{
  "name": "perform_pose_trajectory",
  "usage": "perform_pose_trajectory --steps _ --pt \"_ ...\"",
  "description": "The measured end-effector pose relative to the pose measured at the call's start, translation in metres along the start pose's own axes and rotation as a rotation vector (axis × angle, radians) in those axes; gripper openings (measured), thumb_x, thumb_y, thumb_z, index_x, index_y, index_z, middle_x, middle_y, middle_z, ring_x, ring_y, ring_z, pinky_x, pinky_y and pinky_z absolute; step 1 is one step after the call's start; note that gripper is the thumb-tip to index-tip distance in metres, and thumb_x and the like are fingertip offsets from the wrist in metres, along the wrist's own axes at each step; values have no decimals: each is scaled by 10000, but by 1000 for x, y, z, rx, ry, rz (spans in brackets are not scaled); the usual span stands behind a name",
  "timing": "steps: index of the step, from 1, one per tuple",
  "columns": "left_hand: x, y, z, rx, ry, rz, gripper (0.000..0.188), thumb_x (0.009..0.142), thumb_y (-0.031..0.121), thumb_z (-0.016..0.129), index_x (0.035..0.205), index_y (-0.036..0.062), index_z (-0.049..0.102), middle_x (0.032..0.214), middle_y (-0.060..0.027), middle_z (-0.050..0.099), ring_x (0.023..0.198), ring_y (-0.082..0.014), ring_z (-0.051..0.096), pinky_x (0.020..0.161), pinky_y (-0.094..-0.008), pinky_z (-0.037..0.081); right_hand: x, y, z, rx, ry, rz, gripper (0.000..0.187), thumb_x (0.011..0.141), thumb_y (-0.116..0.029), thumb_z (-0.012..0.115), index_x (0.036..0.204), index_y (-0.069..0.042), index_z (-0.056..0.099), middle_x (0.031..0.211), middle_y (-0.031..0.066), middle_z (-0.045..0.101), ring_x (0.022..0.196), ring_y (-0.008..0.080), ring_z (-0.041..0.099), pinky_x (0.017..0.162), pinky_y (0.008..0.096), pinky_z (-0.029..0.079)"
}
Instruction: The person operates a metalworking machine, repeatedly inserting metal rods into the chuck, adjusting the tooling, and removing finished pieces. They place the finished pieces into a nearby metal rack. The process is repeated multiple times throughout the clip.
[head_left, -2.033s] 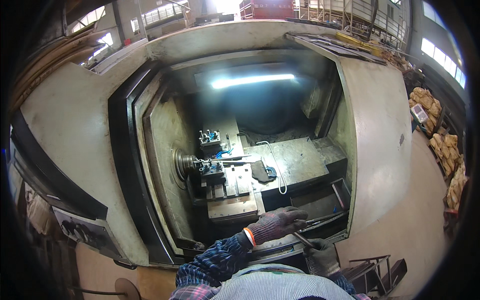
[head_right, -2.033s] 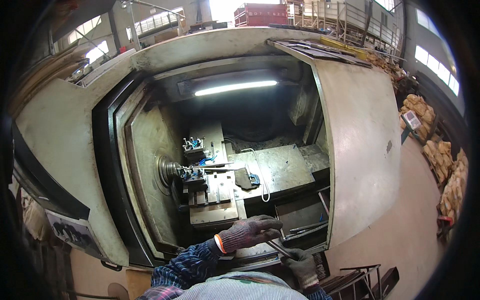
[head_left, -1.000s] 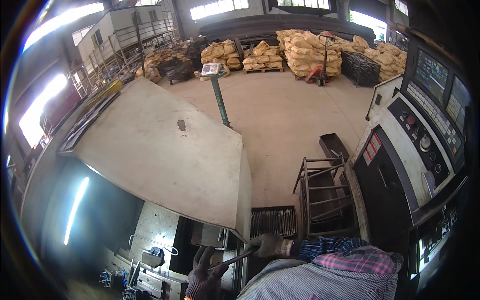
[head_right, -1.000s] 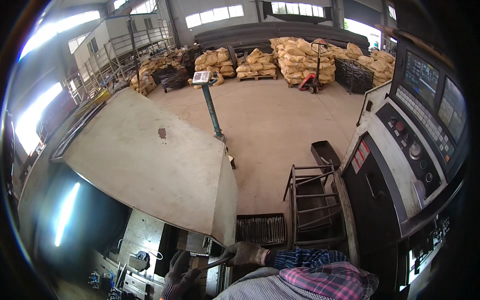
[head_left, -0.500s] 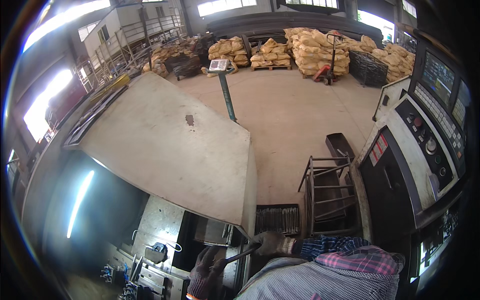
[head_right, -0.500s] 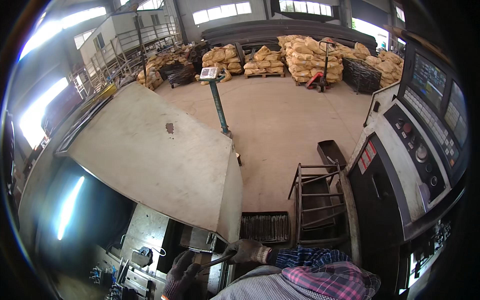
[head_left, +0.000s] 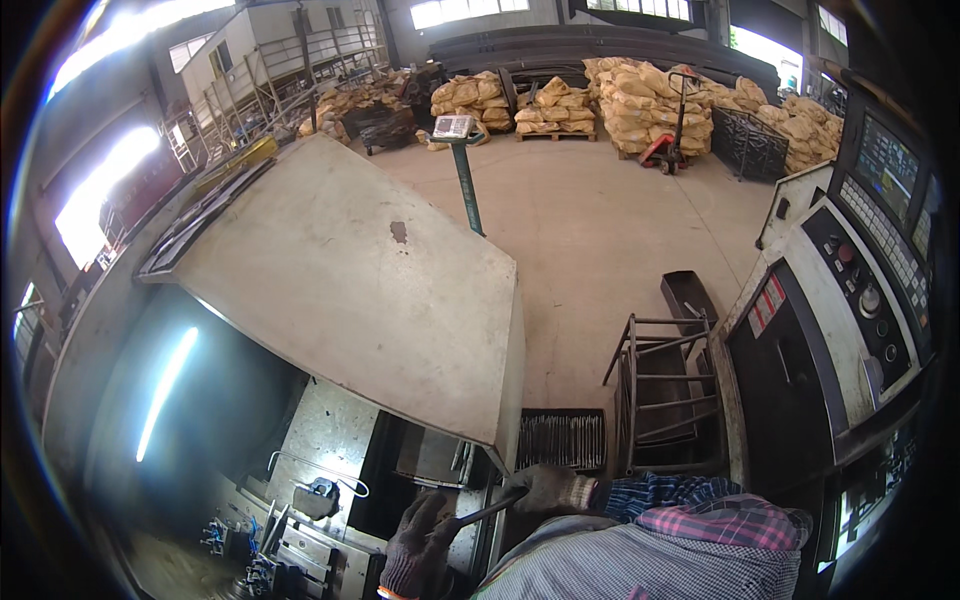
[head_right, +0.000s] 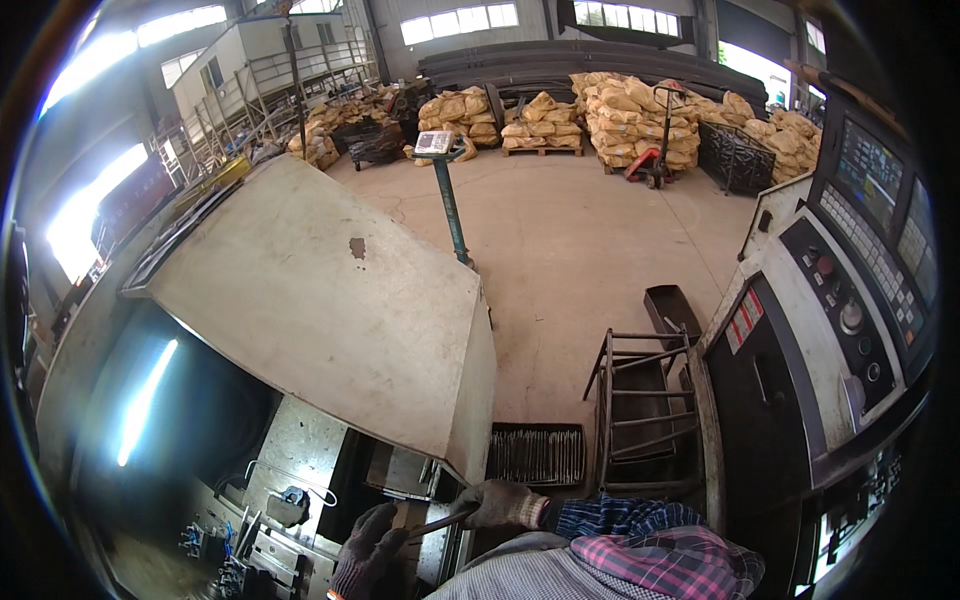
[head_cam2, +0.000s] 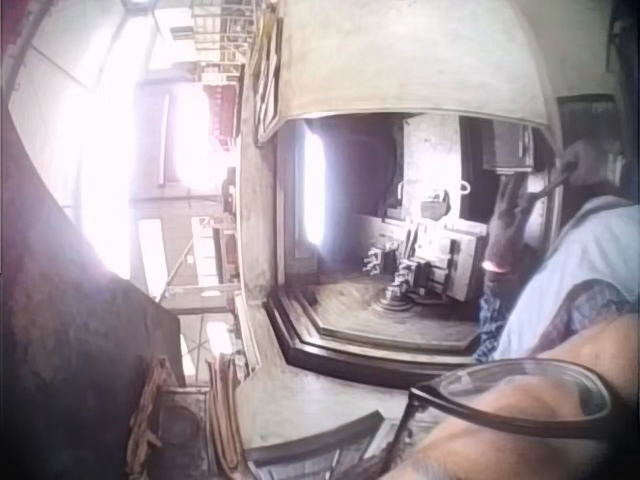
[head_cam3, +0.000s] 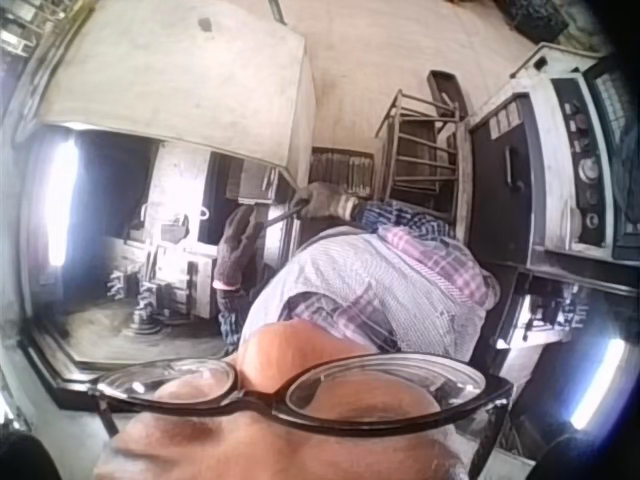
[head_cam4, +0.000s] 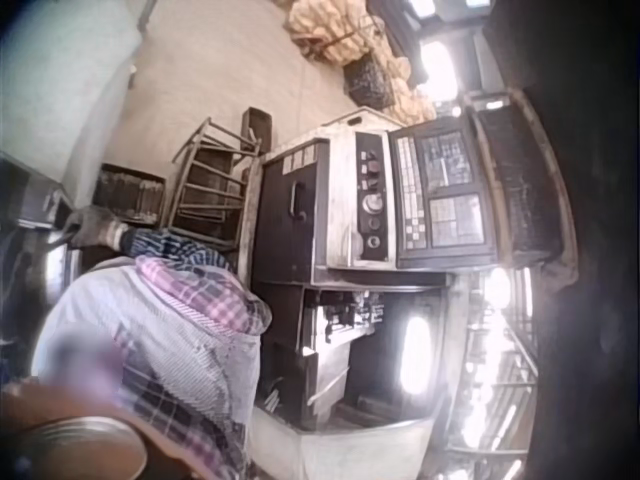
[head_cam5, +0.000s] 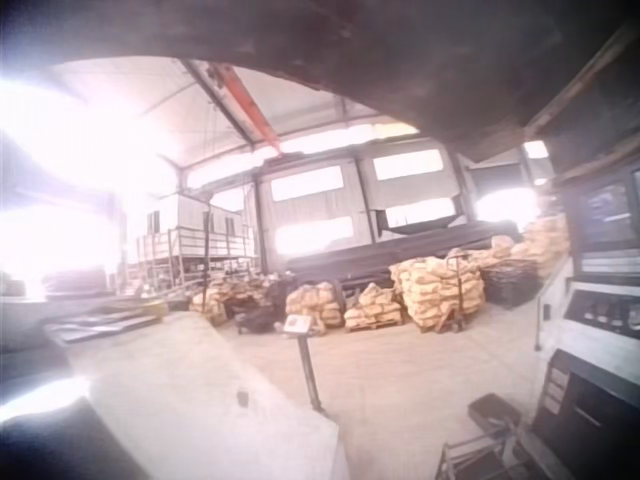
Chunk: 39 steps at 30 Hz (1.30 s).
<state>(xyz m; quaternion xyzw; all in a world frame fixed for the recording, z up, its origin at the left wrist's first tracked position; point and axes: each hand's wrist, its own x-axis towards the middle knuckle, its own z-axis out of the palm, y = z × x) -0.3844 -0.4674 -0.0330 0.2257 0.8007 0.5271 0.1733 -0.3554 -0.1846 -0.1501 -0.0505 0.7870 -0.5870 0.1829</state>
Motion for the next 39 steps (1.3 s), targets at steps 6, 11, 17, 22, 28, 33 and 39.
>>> perform_pose_trajectory --steps 6,11,17,22,28,33,39 --pt "4 -10 -3 361 -8 256 486 979 313 663 1368 30 593 1400 -208 557 1301 -363 541 1099 -420 428 -1 6 0 5 3 14 342 834 -251 790 1145 -116 747 999 44 748 916 153 675 858 312 536" --pt "7 -41 -4 368 -9 238 456 956 259 713 1344 38 622 1400 -233 554 1241 -335 589 1003 -386 509 2 1 -3 -95 -13 -3 388 796 -120 765 1182 -97 729 1027 64 736 980 162 670 912 320 527" --pt "12 -6 -7 273 -120 10 622 1009 471 587 1454 43 518 1476 -230 485 1330 -357 523 1072 -390 464 1 28 -5 -88 52 -38 355 822 -138 810 1167 -82 753 1069 64 757 990 139 679 909 307 538" --pt "8 -17 -5 296 -127 -38 675 994 593 546 1497 146 488 1499 -201 478 1371 -344 494 1113 -419 424 -1 1 -4 68 39 -15 339 795 -51 801 1128 -20 746 1063 85 754 1007 162 689 923 307 546" --pt "7 -30 -3 255 -83 6 731 1010 635 464 1488 82 480 1527 -219 438 1374 -402 478 1126 -467 418 3 -6 -2 101 51 72 328 772 24 736 1100 10 745 1033 97 753 927 160 704 876 315 565" --pt "-1 -27 -6 254 -60 -29 774 986 674 478 1504 99 470 1533 -216 432 1376 -403 477 1130 -481 419 10 1 -2 175 -1 88 356 755 40 707 1110 18 733 978 88 756 891 153 707 834 295 569" --pt "-5 -45 -6 232 -16 -33 768 979 680 484 1500 116 481 1522 -201 455 1365 -392 492 1113 -468 434 11 -17 8 144 12 91 330 757 53 688 1085 29 727 934 82 755 826 141 707 780 282 571"
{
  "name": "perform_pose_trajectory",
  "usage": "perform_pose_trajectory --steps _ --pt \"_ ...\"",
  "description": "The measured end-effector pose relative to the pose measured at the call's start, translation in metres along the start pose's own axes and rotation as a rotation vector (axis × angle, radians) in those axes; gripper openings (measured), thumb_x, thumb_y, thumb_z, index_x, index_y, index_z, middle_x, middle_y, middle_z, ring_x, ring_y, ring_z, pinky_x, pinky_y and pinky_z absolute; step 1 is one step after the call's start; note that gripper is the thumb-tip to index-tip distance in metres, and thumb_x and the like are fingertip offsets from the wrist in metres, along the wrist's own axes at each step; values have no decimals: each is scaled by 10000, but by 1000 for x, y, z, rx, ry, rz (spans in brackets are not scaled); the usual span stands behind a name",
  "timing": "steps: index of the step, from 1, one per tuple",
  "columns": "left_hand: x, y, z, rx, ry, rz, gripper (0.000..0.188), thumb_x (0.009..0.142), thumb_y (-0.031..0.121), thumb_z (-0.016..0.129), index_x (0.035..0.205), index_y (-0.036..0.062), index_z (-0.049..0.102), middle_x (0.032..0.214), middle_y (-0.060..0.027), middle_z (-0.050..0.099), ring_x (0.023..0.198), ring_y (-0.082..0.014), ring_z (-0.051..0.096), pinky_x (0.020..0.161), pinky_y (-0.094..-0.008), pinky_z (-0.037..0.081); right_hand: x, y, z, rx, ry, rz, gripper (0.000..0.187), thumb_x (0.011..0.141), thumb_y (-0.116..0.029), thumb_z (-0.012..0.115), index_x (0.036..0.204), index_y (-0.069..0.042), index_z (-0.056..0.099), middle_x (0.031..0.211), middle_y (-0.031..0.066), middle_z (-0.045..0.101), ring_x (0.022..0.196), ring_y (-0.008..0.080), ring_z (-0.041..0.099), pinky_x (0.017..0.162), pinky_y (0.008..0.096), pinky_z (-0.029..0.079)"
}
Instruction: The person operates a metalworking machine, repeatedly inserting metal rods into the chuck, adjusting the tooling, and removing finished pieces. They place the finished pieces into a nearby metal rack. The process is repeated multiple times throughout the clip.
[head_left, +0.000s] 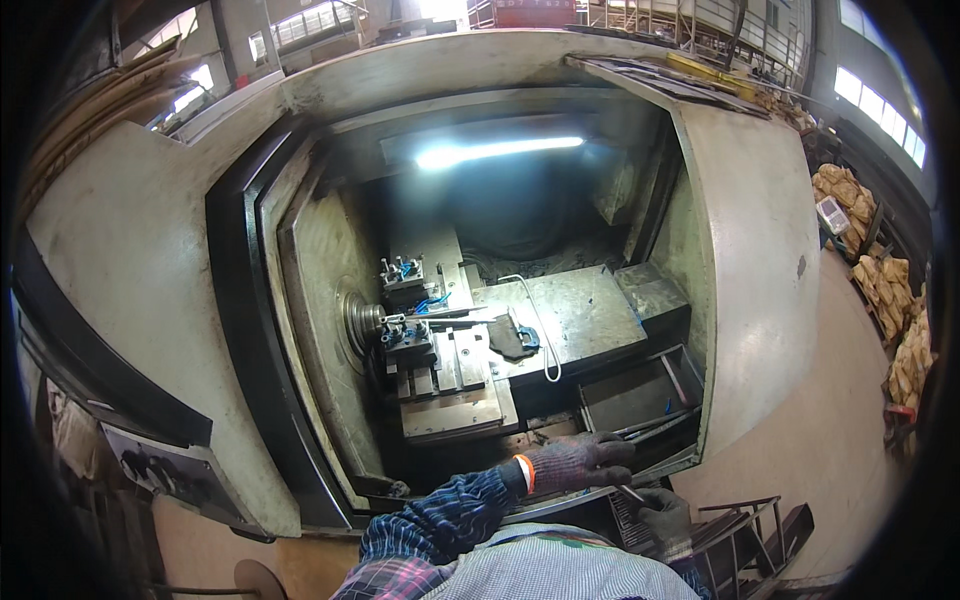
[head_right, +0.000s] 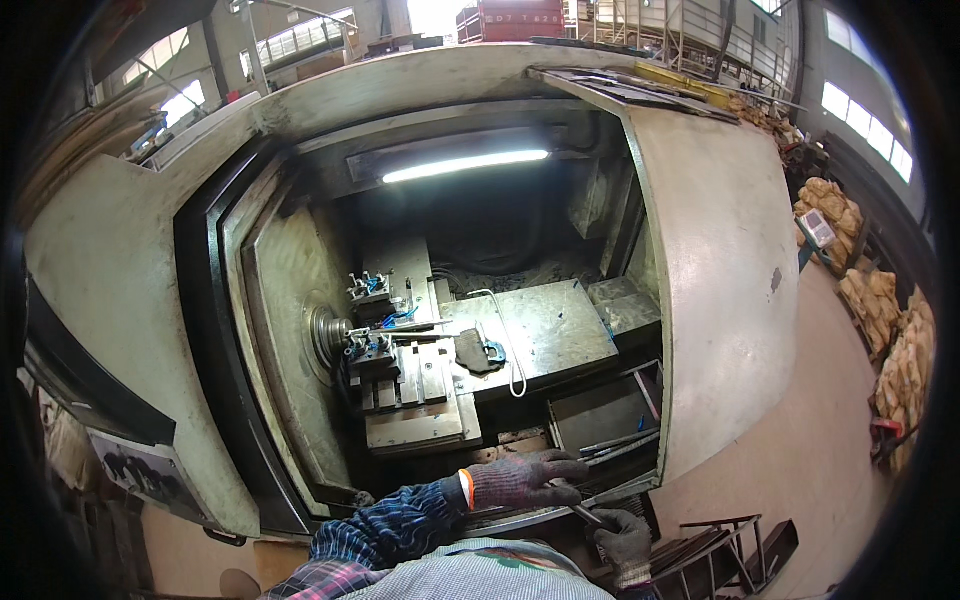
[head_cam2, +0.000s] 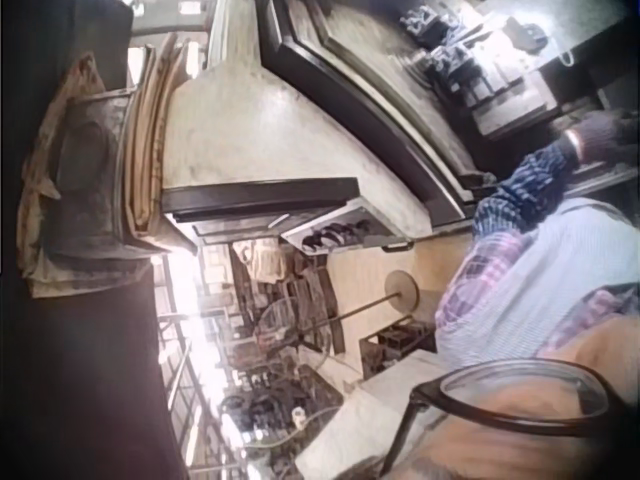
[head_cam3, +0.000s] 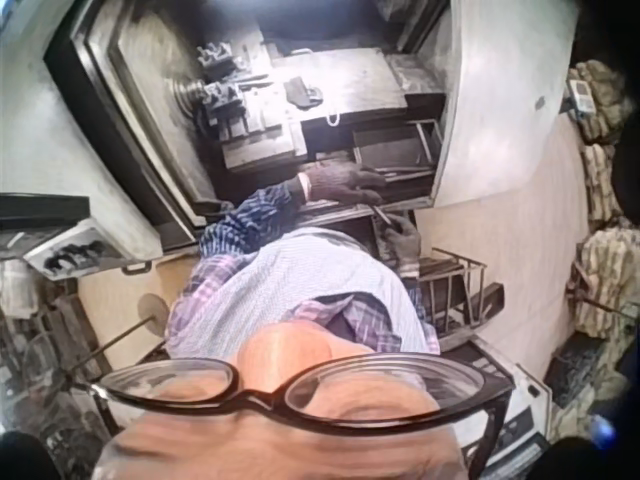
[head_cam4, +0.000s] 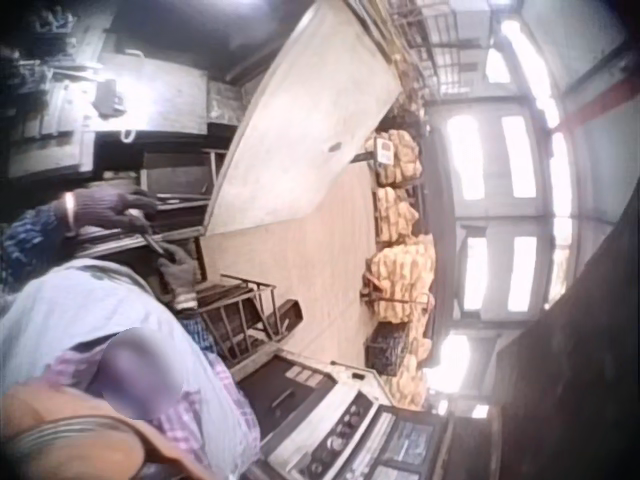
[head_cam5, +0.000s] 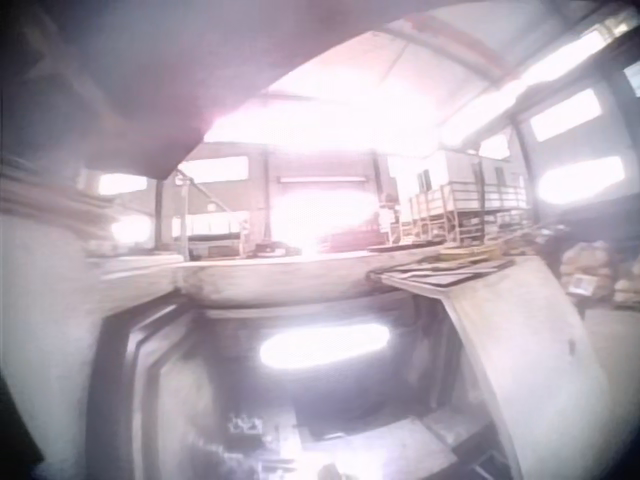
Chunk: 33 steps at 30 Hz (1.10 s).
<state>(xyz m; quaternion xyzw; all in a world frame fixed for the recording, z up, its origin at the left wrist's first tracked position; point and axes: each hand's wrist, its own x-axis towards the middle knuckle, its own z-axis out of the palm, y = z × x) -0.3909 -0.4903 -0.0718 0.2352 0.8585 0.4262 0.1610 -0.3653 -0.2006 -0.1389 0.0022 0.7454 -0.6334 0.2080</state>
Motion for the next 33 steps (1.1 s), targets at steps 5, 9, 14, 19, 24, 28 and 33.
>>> perform_pose_trajectory --steps 5,9,14,19,24,28,33 --pt "-2 9 -40 -82 -32 -78 717 987 624 531 1498 122 488 1519 -187 462 1363 -352 503 1113 -433 439 -1 -1 11 39 48 5 261 773 54 691 1031 46 726 877 87 748 763 138 697 733 283 571" --pt "-4 -24 -79 -111 329 -53 652 981 521 618 1479 116 505 1449 -170 568 1332 -325 554 1133 -383 430 -6 -16 30 63 151 8 195 790 39 717 984 57 725 828 81 737 716 138 683 683 286 565" --pt "2 -151 -187 220 819 -149 429 990 322 651 1356 102 612 1190 -133 715 1088 -240 684 960 -358 537 -9 -4 29 9 222 -31 178 789 25 779 952 57 717 799 89 725 700 144 682 659 284 563" --pt "-65 -190 -280 725 727 -913 315 970 301 561 1188 161 740 1214 -123 704 1163 -342 652 1004 -526 504 -9 9 14 59 244 -14 229 766 -3 858 951 36 728 806 67 723 677 131 671 630 282 567" --pt "-145 -303 -291 958 135 -1485 390 958 324 599 1298 163 703 1370 -90 656 1291 -357 592 1003 -745 413 -12 5 20 165 213 17 207 784 38 814 968 29 720 825 68 729 682 133 682 654 286 585" --pt "-136 -322 -270 1053 30 -1321 387 953 324 622 1262 110 715 1356 -138 660 1242 -355 629 1009 -692 429 -11 1 19 98 210 54 172 811 85 731 975 34 718 845 78 735 731 140 700 694 286 591" --pt "-150 -343 -296 992 76 -1233 296 945 247 629 1167 101 759 1235 -95 727 1163 -333 681 963 -624 489 -11 -10 21 94 196 83 169 814 90 696 975 40 715 855 85 740 746 140 702 704 283 588"
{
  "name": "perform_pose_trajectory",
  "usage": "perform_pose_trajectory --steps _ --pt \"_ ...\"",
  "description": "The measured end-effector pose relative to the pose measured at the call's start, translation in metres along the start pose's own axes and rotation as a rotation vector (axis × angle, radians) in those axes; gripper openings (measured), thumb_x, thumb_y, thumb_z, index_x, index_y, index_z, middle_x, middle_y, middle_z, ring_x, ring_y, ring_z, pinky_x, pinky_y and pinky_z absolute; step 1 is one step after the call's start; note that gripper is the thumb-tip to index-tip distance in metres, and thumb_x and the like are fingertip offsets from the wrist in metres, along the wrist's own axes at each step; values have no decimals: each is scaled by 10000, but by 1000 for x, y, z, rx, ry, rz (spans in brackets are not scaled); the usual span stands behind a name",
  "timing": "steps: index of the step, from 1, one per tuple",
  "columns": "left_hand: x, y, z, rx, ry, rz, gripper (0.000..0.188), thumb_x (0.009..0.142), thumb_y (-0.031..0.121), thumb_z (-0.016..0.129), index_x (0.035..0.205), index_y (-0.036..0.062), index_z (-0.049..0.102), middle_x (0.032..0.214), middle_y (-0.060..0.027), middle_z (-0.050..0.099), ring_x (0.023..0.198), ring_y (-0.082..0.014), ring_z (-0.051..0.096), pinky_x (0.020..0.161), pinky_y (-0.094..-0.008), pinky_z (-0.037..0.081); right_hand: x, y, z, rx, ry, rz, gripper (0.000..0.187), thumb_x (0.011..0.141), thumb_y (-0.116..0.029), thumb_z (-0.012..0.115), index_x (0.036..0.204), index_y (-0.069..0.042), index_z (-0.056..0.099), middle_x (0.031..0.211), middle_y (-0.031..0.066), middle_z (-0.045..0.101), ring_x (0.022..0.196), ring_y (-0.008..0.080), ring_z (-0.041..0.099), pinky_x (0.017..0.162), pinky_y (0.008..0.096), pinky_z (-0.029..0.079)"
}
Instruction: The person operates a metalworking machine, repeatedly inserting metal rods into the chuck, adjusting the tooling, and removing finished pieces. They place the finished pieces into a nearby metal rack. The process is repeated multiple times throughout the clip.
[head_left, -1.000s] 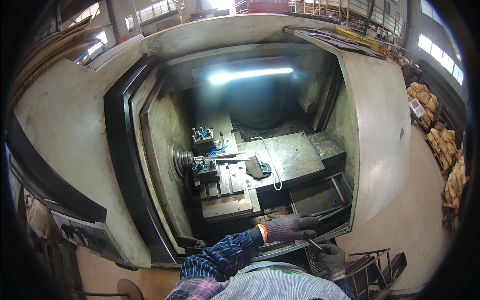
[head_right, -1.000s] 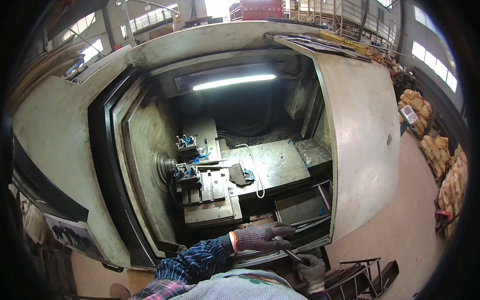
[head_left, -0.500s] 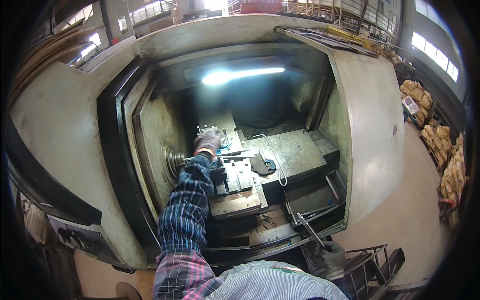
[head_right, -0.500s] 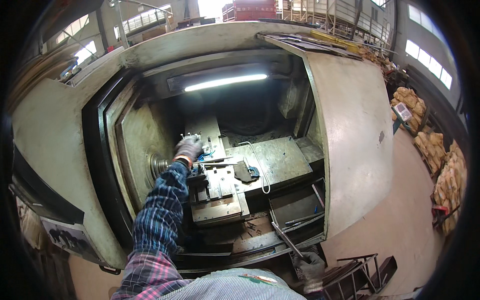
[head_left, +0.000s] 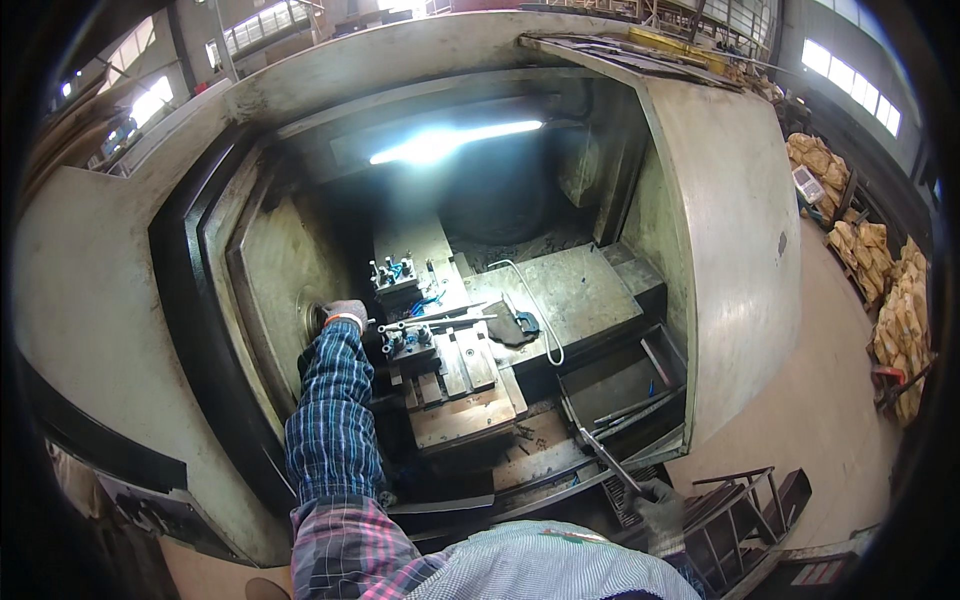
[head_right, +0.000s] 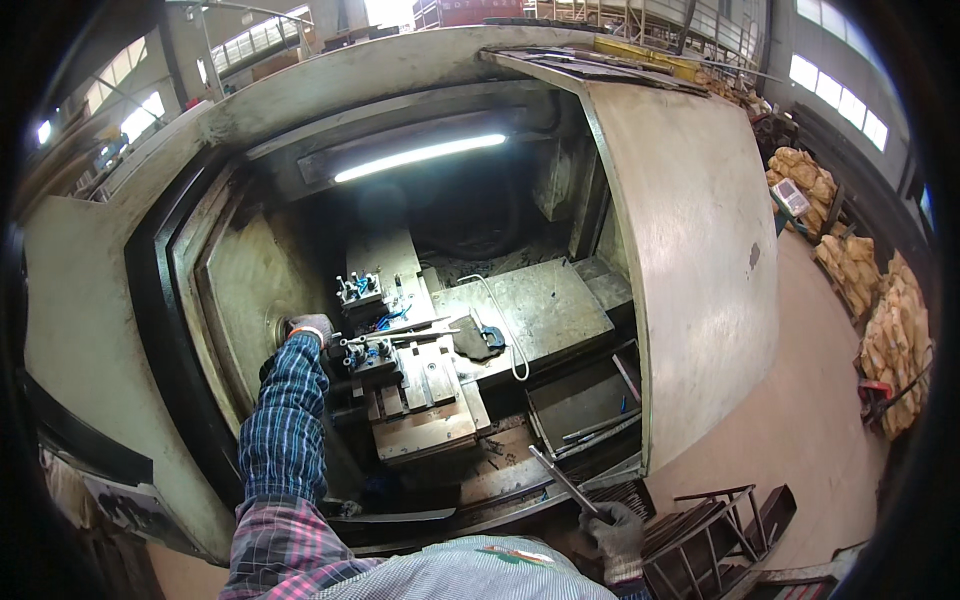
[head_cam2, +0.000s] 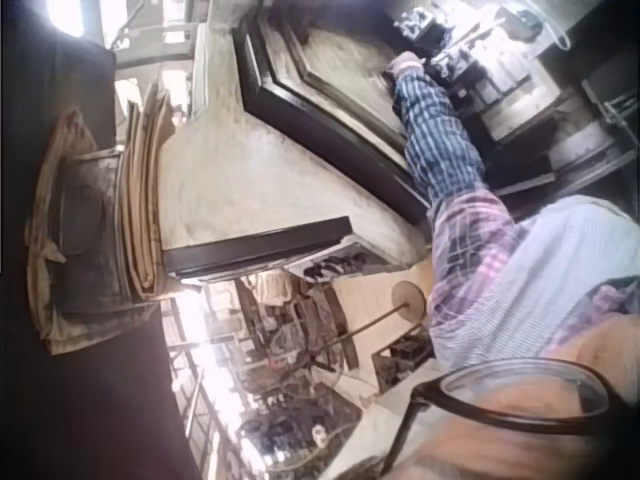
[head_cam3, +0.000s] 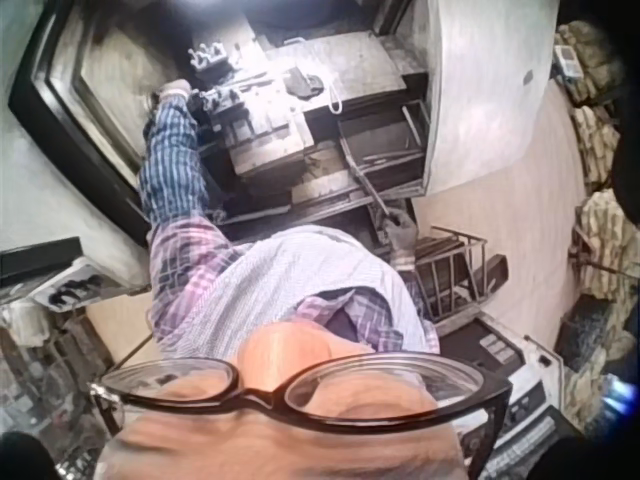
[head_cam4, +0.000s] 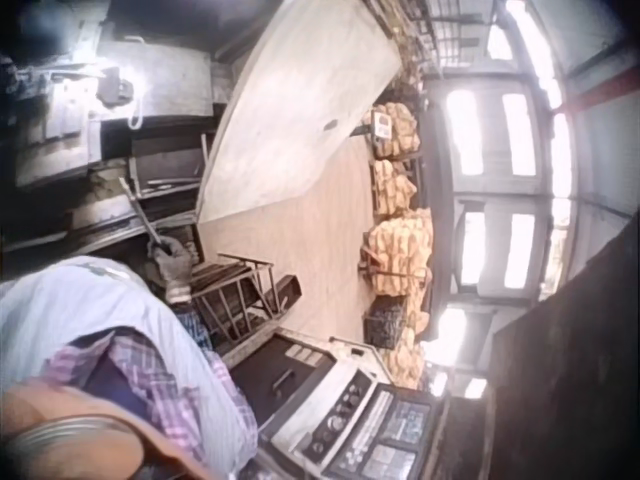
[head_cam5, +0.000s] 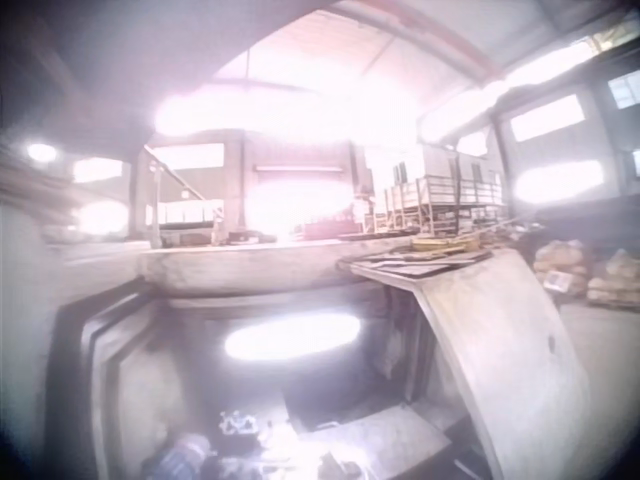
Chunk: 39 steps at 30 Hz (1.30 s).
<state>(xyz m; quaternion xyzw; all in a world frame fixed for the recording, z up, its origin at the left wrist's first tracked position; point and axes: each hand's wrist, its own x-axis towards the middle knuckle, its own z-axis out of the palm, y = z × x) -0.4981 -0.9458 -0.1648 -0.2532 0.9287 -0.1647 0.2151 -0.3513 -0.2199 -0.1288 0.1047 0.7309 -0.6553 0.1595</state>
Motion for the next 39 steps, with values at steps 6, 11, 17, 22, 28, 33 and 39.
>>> perform_pose_trajectory --steps 6,11,17,22,28,33,39 --pt "-23 114 -116 -216 15 344 363 895 257 660 1195 65 728 1207 -138 723 1092 -281 707 905 -407 571 -6 5 2 -7 54 34 150 795 42 742 944 32 727 801 60 726 691 123 677 656 265 553" --pt "-63 216 -153 -269 42 439 388 804 282 765 1106 39 764 1096 -184 751 1030 -336 732 850 -424 588 -7 -10 3 24 113 26 157 781 30 749 936 28 730 776 55 718 665 122 665 620 263 535" --pt "-87 226 -132 -341 204 294 397 848 203 689 1222 72 711 1213 -185 711 1132 -343 692 922 -464 568 24 -3 2 7 -25 -34 198 785 88 624 958 48 711 819 75 726 697 126 666 674 271 556" --pt "-196 202 -148 -934 804 303 515 882 349 754 1288 56 632 1314 -207 636 1211 -371 622 990 -446 527 82 -15 50 -111 -145 -200 146 854 11 700 998 36 710 824 55 722 713 113 659 664 254 540" --pt "-401 94 -135 -1063 1453 93 322 947 119 673 1255 30 645 1271 -189 639 1217 -394 601 1055 -482 472 129 -95 161 -158 -349 -370 206 926 -184 764 1022 -6 729 839 41 732 742 103 665 648 260 533" --pt "-520 19 -71 -511 1721 -621 432 1078 179 430 1434 -63 466 1434 -265 522 1328 -404 532 1068 -463 502 180 -161 277 -661 -464 -692 449 879 -462 748 1046 -45 750 920 158 747 825 291 719 737 378 565" --pt "-561 -61 34 56 1160 -1159 412 1054 166 543 1431 10 491 1468 -237 484 1326 -377 530 1058 -444 525 189 -210 391 -1144 -449 -819 429 875 -504 706 1040 -111 757 972 152 730 975 324 695 867 442 529"
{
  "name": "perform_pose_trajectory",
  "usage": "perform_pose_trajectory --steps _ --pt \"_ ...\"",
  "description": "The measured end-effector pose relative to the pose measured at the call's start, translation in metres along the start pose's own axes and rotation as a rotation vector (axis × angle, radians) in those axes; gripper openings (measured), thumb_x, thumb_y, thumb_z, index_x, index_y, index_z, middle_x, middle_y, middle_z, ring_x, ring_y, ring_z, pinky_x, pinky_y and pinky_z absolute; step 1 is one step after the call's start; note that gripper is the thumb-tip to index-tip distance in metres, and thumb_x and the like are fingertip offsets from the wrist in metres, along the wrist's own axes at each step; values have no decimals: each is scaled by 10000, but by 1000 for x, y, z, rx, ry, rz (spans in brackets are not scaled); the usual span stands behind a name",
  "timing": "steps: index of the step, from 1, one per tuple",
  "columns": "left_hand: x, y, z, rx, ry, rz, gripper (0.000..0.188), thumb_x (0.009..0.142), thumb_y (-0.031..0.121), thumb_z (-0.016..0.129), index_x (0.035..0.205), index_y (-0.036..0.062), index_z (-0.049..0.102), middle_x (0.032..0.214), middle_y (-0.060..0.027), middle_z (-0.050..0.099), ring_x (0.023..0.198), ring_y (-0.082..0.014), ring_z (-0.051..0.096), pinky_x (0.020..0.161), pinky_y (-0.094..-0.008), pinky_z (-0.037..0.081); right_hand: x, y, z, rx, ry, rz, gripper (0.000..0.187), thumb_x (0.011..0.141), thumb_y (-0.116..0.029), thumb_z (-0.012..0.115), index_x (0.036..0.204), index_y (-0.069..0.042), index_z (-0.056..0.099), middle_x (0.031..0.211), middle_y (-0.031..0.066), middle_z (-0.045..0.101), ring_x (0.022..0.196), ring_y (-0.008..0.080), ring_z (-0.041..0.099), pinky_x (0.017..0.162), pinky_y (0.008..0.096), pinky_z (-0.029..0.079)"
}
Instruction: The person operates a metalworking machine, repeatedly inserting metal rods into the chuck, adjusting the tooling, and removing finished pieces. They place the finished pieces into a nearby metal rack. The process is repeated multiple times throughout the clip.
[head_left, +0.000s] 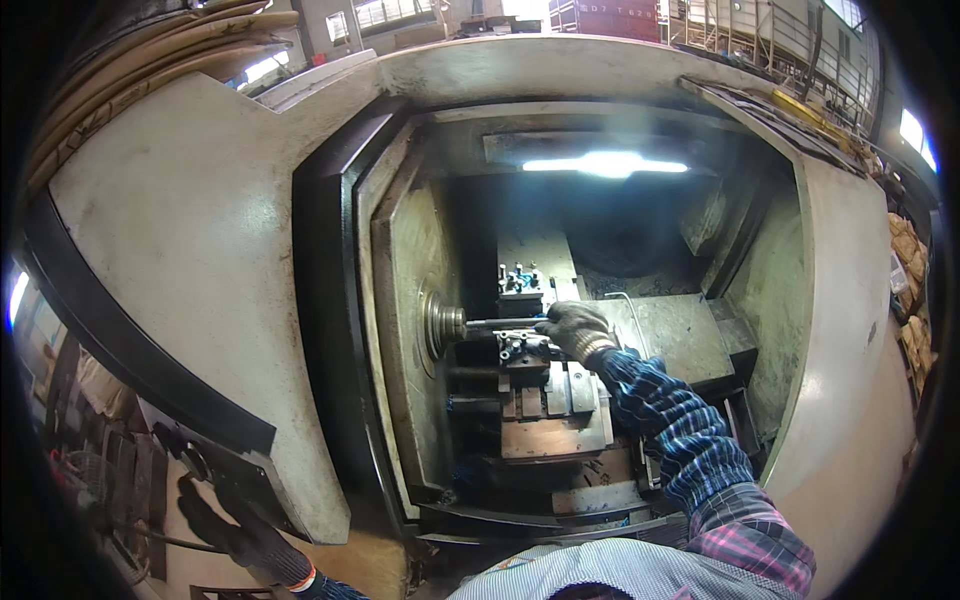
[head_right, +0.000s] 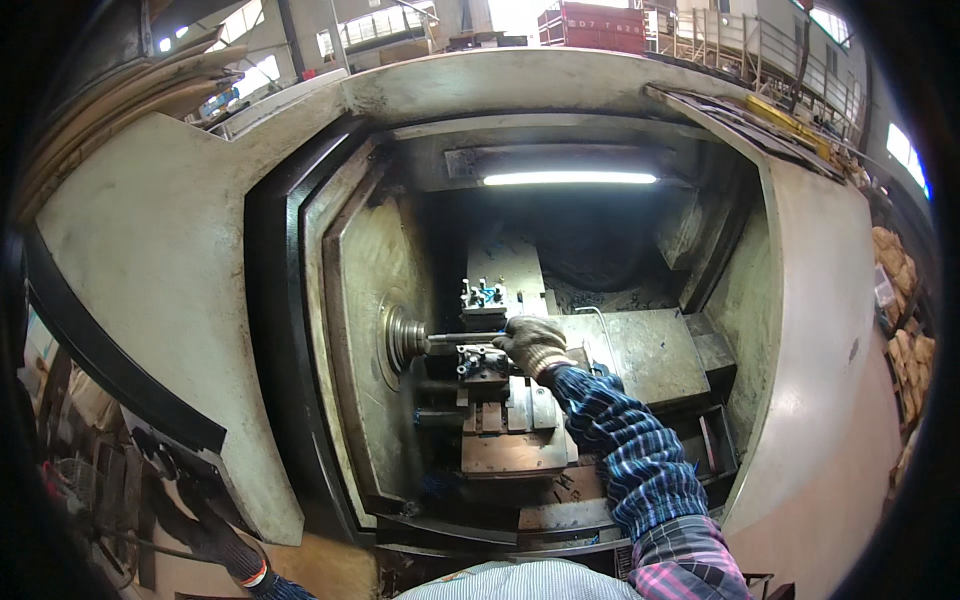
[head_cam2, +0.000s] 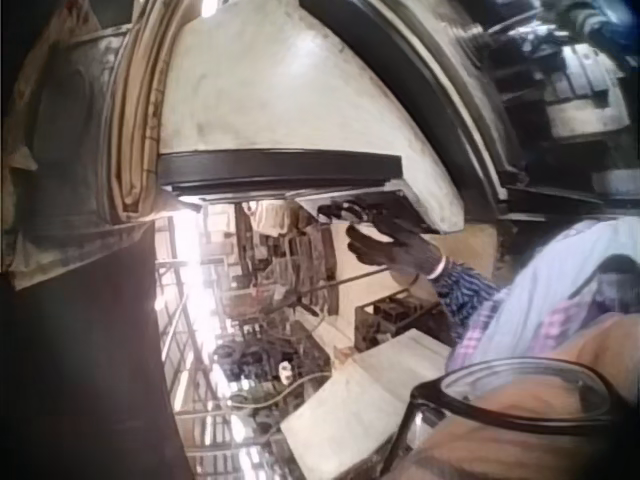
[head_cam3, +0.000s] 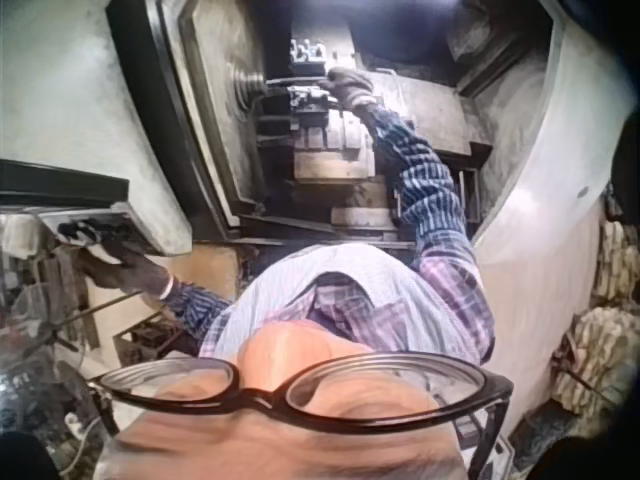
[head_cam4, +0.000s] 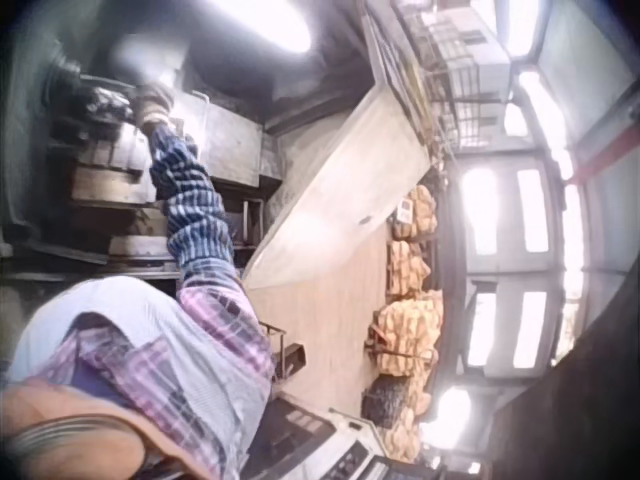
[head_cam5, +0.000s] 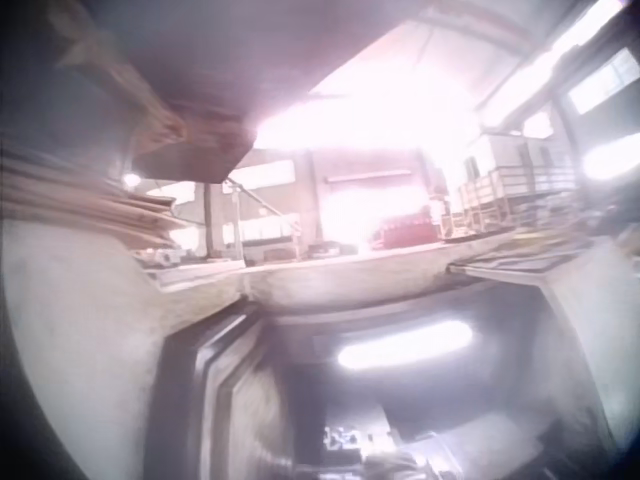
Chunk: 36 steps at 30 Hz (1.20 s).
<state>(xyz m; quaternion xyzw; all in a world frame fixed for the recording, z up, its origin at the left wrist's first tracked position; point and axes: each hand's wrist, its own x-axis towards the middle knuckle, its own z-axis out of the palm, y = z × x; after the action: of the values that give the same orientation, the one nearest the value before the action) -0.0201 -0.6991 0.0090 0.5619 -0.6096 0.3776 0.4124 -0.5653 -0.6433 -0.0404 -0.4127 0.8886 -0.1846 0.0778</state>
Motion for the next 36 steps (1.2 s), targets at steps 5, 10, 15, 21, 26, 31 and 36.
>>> perform_pose_trajectory --steps 5,10,15,21,26,31,36 --pt "-10 -9 33 -614 146 -18 431 1042 160 580 1413 -50 516 1445 -265 521 1284 -375 574 1025 -432 546 32 -18 11 26 -207 21 469 881 -506 707 1145 -120 741 1114 154 733 1074 309 687 923 446 524" --pt "-1 1 9 14 65 208 425 1044 170 564 1400 -61 531 1439 -277 524 1268 -387 593 965 -419 579 61 -1 56 267 -322 38 497 893 -516 711 1134 -82 739 975 103 755 881 225 722 824 390 565" --pt "-2 -9 11 -431 39 116 445 1074 298 474 1330 -50 581 1399 -253 551 1281 -371 569 1023 -459 531 93 -23 83 307 -359 -274 388 908 -396 728 1109 -64 743 971 94 759 871 202 705 781 362 556" --pt "-18 11 -5 -460 -6 -187 373 1062 193 476 1338 -35 581 1335 -173 607 1247 -300 574 1044 -410 483 109 -22 57 -405 -392 -494 478 875 -446 710 1200 -95 709 1012 167 711 945 318 682 818 461 533" --pt "15 39 -15 -577 57 -286 260 963 71 604 1215 18 635 1181 -164 684 1140 -369 625 1104 -573 389 117 16 58 -328 -344 -180 659 896 -656 603 1157 -67 744 1082 190 738 1023 280 699 845 428 542" --pt "18 34 -22 -548 86 -325 234 982 43 569 1193 -17 651 1135 -187 688 1081 -339 636 978 -431 487 81 -93 63 -83 -362 -304 606 848 -638 687 965 -46 737 878 158 739 847 304 712 754 438 525" --pt "20 29 -22 -409 80 -221 238 984 100 581 1177 -15 661 1140 -188 700 1088 -359 639 1103 -501 402 71 -92 90 -73 -230 -503 596 722 -427 834 1172 -93 630 1037 209 723 1005 406 688 836 498 546"
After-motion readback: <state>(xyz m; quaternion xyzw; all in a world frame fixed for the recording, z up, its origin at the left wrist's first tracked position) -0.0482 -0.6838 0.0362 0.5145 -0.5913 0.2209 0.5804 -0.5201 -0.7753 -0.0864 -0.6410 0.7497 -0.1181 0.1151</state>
